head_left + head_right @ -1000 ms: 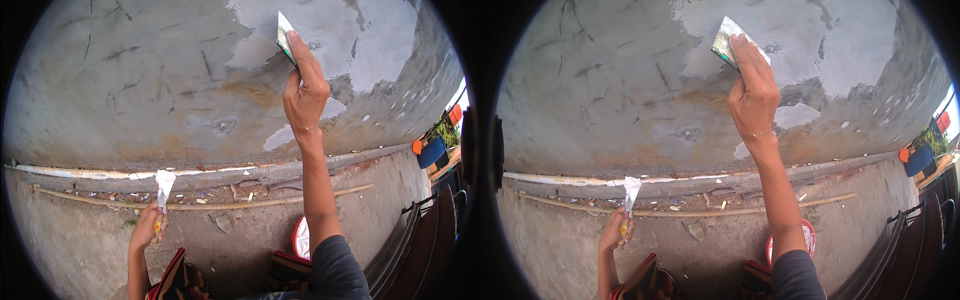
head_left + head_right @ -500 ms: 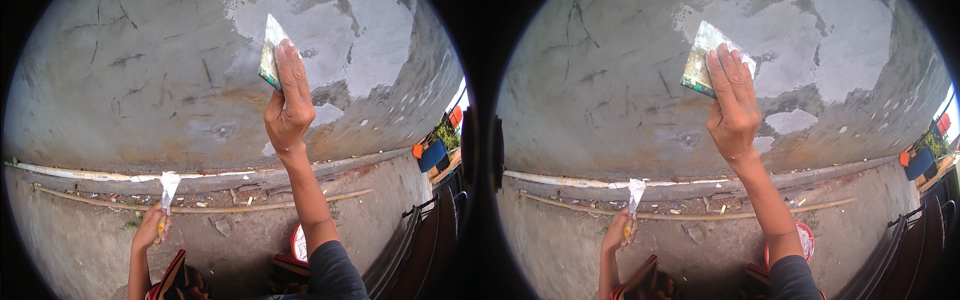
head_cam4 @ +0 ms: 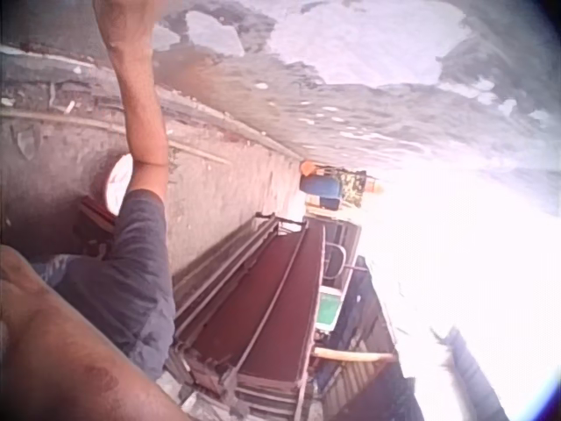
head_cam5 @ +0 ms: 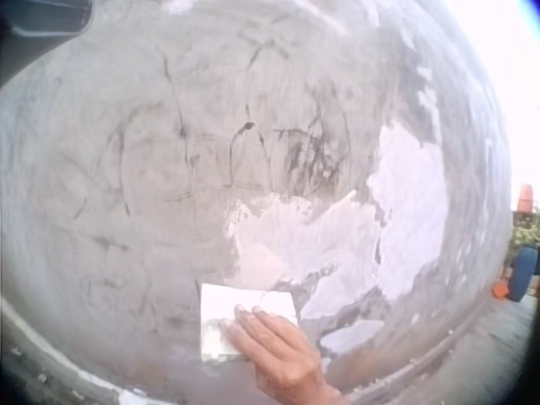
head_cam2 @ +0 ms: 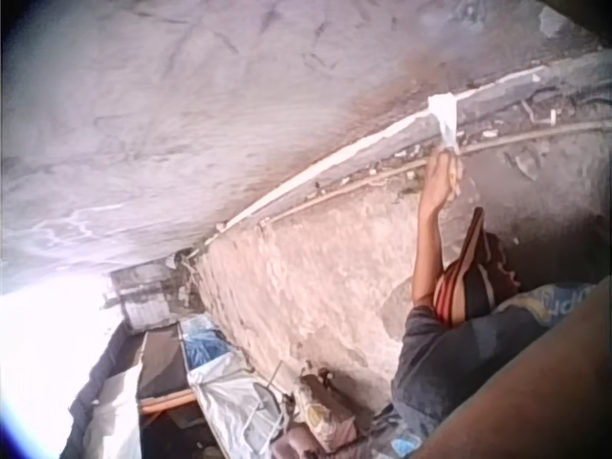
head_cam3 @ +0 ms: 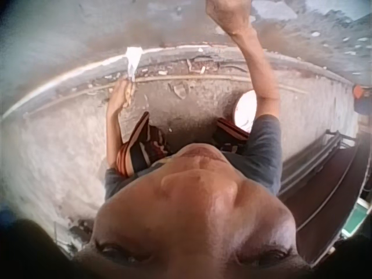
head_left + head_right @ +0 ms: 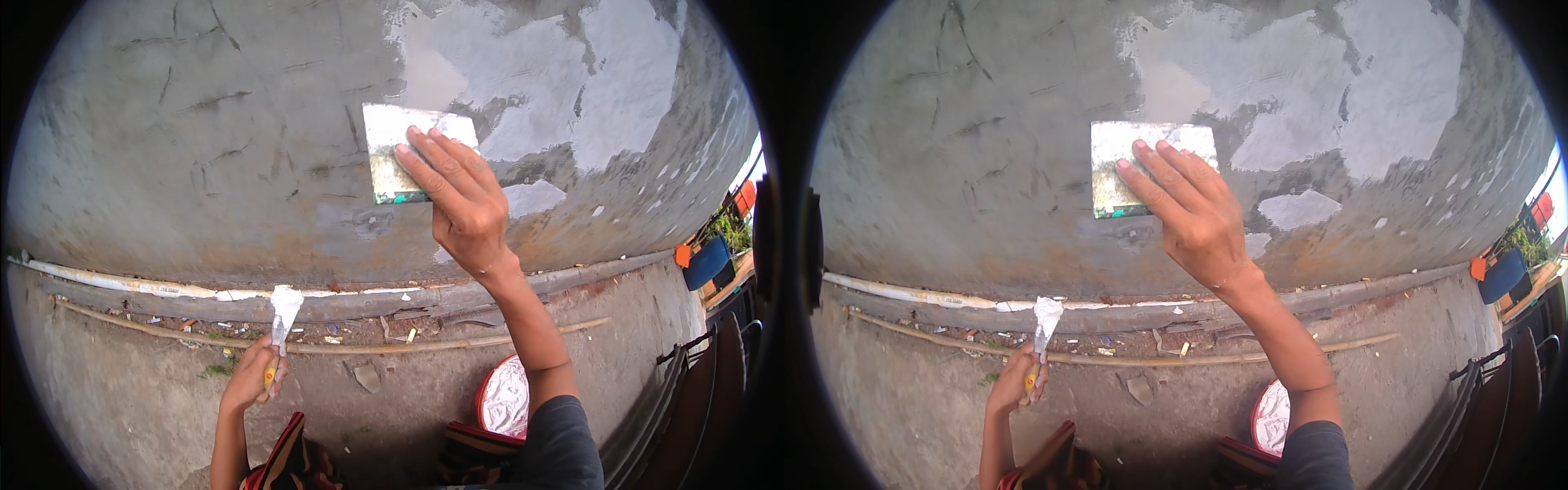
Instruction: The person applies white plaster to a concrete wall using a putty knife and a rectangular trowel. They repeatedly scoop plaster from a red bucket, spread it onto the wall, and smooth the surface in small sections.
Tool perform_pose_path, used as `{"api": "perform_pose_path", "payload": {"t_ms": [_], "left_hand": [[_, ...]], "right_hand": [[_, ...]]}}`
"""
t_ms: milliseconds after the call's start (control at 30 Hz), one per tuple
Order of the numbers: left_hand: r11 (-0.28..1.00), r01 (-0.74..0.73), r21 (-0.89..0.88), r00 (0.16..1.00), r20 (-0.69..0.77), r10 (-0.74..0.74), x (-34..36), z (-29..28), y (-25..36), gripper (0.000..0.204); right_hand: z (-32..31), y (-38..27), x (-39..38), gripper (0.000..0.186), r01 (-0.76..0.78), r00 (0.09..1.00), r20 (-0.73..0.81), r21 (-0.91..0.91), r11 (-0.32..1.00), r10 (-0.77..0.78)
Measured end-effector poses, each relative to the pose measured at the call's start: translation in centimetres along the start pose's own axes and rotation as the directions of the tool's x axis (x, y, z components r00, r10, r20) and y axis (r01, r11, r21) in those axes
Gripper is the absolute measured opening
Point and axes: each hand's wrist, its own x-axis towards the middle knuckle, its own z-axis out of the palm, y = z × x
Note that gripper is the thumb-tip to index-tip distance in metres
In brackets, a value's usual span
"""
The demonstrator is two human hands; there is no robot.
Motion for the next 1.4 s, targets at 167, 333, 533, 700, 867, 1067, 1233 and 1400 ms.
{"api": "perform_pose_path", "payload": {"t_ms": [167, 333, 533, 700, 867, 1067, 1233, 1400], "left_hand": [[1.0, 0.024, -0.006, 0.999, 0.022, -0.024, 0.6, 0.5, 0.0, 0.018], [0.999, 0.028, -0.041, 0.999, 0.045, -0.026, 1.4, 0.9, -0.3, 0.018], [0.999, 0.025, -0.032, 0.999, 0.042, -0.024, 0.9, 1.4, 0.3, 0.02], [0.999, 0.033, -0.034, 0.999, 0.028, -0.032, 0.6, 1.1, -0.1, 0.02], [0.999, 0.035, -0.02, 0.999, 0.037, -0.034, 0.9, 1.5, 0.0, 0.021], [0.999, -0.002, -0.051, 0.996, 0.086, 0.007, 0.9, 1.0, 0.0, 0.019], [0.999, 0.006, -0.053, 0.997, 0.075, -0.002, 0.4, 0.5, -0.3, 0.02], [0.999, -0.02, -0.03, 0.992, 0.126, 0.024, 0.9, 1.2, 0.6, 0.02]], "right_hand": [[-0.8, 5.2, 5.2, 0.06, 0.008, 0.996, -0.083, -0.154, 0.988, -0.021], [2.4, 3.2, -0.3, 0.065, -0.007, 0.997, 0.076, -0.176, 0.984, 0.02], [2.2, -0.2, -5.6, 0.063, -0.092, 0.923, 0.376, 0.019, 0.996, 0.078], [0.7, 1.3, 2.8, 0.057, 0.05, 0.987, -0.143, -0.114, 0.992, -0.066], [6.5, 2.9, 1.0, 0.067, 0.058, 0.998, 0.013, -0.131, 0.99, -0.056], [4.8, 0.4, -6.4, 0.062, 0.039, 0.94, 0.34, -0.003, 0.999, -0.036], [0.0, -0.8, 2.9, 0.063, 0.053, 0.992, 0.119, -0.041, 0.998, -0.048], [3.7, 0.8, 4.6, 0.064, -0.096, 0.994, -0.058, -0.167, 0.981, 0.087]]}}
